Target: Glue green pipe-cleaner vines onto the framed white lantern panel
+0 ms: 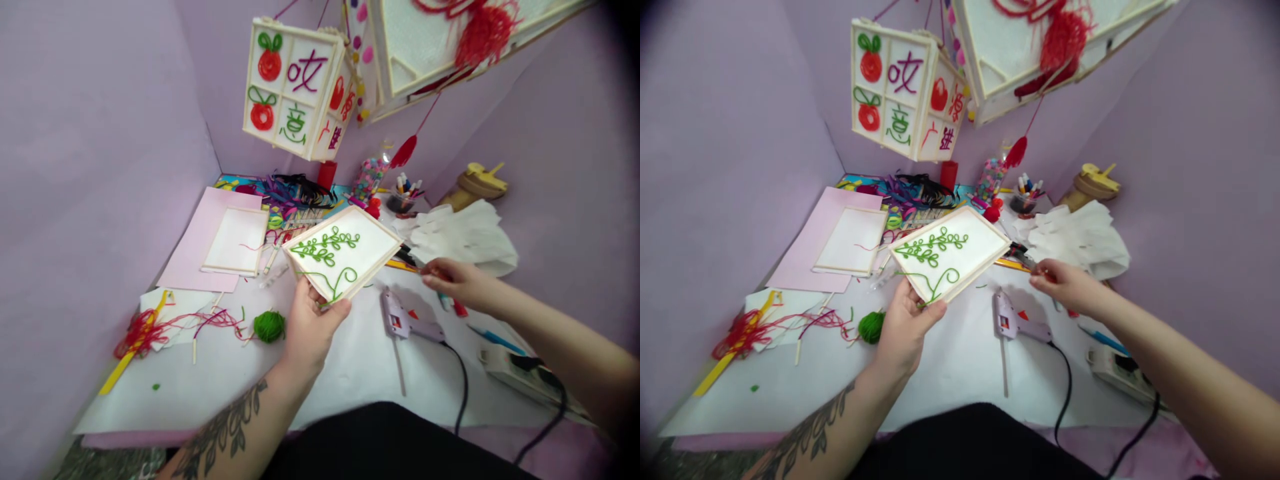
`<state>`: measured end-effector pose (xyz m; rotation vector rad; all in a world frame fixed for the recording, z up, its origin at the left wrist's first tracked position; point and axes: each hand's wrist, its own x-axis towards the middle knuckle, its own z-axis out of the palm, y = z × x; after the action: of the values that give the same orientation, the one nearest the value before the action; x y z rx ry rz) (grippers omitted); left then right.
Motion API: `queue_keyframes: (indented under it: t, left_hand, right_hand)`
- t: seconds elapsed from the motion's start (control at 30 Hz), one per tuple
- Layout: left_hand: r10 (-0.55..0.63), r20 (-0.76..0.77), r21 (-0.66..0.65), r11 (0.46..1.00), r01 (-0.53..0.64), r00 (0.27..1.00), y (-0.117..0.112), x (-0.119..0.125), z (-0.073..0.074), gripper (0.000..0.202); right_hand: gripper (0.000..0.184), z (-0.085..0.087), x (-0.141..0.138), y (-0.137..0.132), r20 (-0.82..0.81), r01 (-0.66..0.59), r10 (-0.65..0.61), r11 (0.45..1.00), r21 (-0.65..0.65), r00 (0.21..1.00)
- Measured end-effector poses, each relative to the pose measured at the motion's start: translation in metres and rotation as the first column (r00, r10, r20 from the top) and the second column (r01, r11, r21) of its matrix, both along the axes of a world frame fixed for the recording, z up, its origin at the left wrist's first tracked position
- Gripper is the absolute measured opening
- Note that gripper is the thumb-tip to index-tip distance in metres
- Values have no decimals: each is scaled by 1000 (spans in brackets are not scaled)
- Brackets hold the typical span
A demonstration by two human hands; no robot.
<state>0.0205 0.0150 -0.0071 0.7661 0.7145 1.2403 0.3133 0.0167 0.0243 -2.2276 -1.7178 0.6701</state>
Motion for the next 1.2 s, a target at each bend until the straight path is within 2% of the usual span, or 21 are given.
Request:
queue_keyframes:
  t: [0.07,0.13,0.2,0.23,0.27,0.33,0.37,0.43,0.5,0.53,0.6,0.77,0.87,0.93,1.0,1.03,1.07,1.1,1.13,1.17,1.2]
  left_hand:
    - [-1,-9,3,1000,1,1000,0,1,0,54]
    - [-11,-19,-4,1000,11,1000,0,1,1,55]
    - [-21,-33,-16,1000,21,999,-1,1,1,56]
    - [-25,-42,-20,1000,25,999,-1,1,2,57]
    - [-26,-50,-20,999,25,998,-1,1,2,57]
    - [-21,-67,-14,1000,21,998,-1,1,3,58]
    - [-17,-72,-10,1000,17,997,0,1,4,60]
    - [-19,-68,1,1000,19,998,0,2,5,63]
    - [-44,-50,12,999,44,998,0,2,6,63]
    - [-57,-44,14,998,58,997,0,2,6,62]
    - [-69,-46,13,997,70,997,0,2,7,60]
    - [-65,-60,-3,998,65,996,-1,2,8,59]
    - [-70,-59,-10,998,70,996,-1,2,8,59]
    - [-68,-39,-17,998,67,997,-1,1,9,60]
    - [-63,-27,-25,998,63,998,-1,0,9,61]
    - [-61,-27,-32,998,60,998,-1,0,10,61]
    - [-58,-30,-39,998,57,998,-1,0,10,62]
    - [-53,-33,-44,998,52,998,-1,-1,10,63]
    - [-48,-37,-47,998,46,998,-1,-1,10,63]
    - [-40,-41,-47,998,38,998,-1,-1,10,64]
    - [-34,-45,-43,999,32,998,-1,-2,9,63]
  right_hand:
    - [32,-19,6,-3,177,-96,103,994,-47,979]
    - [36,-21,-2,-6,312,-207,181,977,53,933]
    - [37,-7,-23,-12,384,-295,187,924,245,904]
    - [36,4,-37,-14,358,-304,176,889,343,917]
    - [35,15,-52,-17,314,-322,207,868,378,927]
    - [31,35,-80,-18,237,-422,359,847,325,903]
    - [32,41,-93,-17,214,-491,443,812,315,870]
    - [34,46,-111,-11,262,-624,568,680,385,780]
    - [28,42,-124,-3,375,-698,595,531,480,711]
    - [22,39,-128,1,417,-715,589,477,511,692]
    - [15,32,-136,6,443,-728,591,430,534,674]
    - [6,24,-151,10,366,-744,665,465,480,651]
    - [7,31,-149,11,309,-739,695,481,472,649]
    - [9,40,-135,10,272,-697,673,507,507,688]
    - [12,47,-111,5,256,-621,584,596,510,770]
    - [13,49,-97,1,267,-567,504,672,476,822]
    - [16,48,-82,-5,331,-489,371,758,432,868]
    - [17,44,-68,-11,435,-388,189,815,431,880]
    - [20,37,-56,-19,511,-307,61,858,413,857]
    - [25,28,-45,-27,562,-262,3,887,381,827]
    - [30,16,-37,-35,586,-247,23,919,306,810]
